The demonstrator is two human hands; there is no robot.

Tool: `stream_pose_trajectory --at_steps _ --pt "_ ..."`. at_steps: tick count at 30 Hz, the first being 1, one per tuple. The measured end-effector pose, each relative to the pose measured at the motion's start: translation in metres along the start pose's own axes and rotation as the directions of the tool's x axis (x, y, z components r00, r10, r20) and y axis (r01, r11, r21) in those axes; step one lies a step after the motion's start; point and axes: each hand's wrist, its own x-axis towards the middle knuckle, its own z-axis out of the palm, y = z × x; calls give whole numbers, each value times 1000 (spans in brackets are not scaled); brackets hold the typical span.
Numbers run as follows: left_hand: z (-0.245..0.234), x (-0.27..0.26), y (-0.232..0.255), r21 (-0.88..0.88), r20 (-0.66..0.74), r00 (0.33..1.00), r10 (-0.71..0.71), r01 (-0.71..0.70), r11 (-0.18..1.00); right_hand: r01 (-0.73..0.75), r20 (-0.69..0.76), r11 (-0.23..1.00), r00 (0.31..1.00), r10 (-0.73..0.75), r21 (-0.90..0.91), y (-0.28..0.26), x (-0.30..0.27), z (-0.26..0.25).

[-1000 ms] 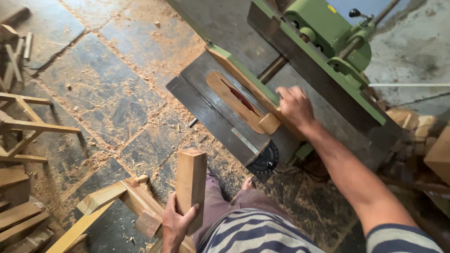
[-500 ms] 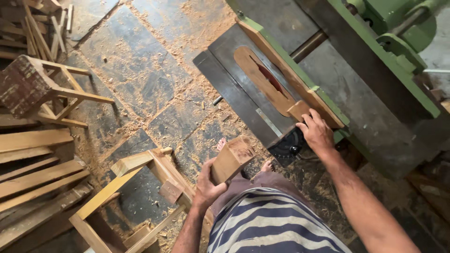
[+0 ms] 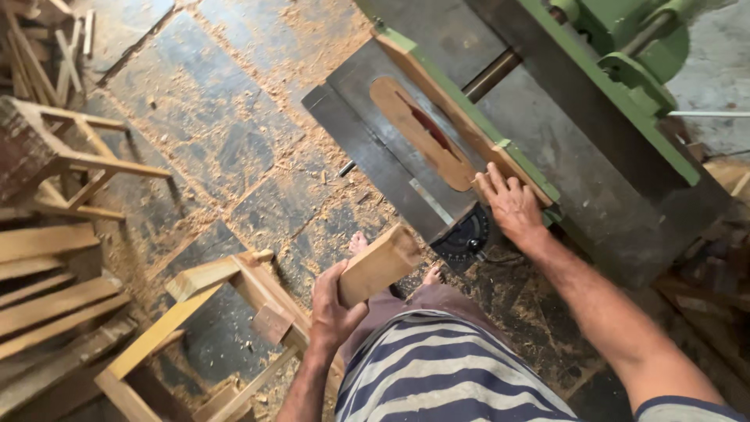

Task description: The person measures a wooden block with a tape measure, marks it with a pen using a square, and then processes the wood on a jointer by sliding it across the blades several times.

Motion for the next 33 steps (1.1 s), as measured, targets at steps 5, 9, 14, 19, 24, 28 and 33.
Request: stream_pose_trajectory --at_steps 5,9,14,19,24,28,33 --pt "-8 3 4 135 71 996 -54 44 990 -14 207 1000 978 11 15 10 1 -11" --pt "-12 2 7 -29 147 933 -328 335 942 -233 421 963 893 157 136 13 -20 -48" --pt "-23 -13 -6 -255 158 889 -430 457 852 -375 412 846 887 208 379 4 -47 -97" --pt "-35 -30 -17 -663 219 873 -437 461 589 -365 759 718 551 -347 593 -65 -33 -91" --pt "-45 -40 -12 -824 211 891 -403 384 416 -631 514 -357 773 -373 689 -153 12 -105" --pt "-46 -36 -14 -917 333 919 -213 368 155 -480 382 -7 706 -597 877 -186 24 -148" --pt "-23 -33 -46 -854 508 861 -1 503 -132 -449 287 -124 735 -614 885 -201 23 -162"
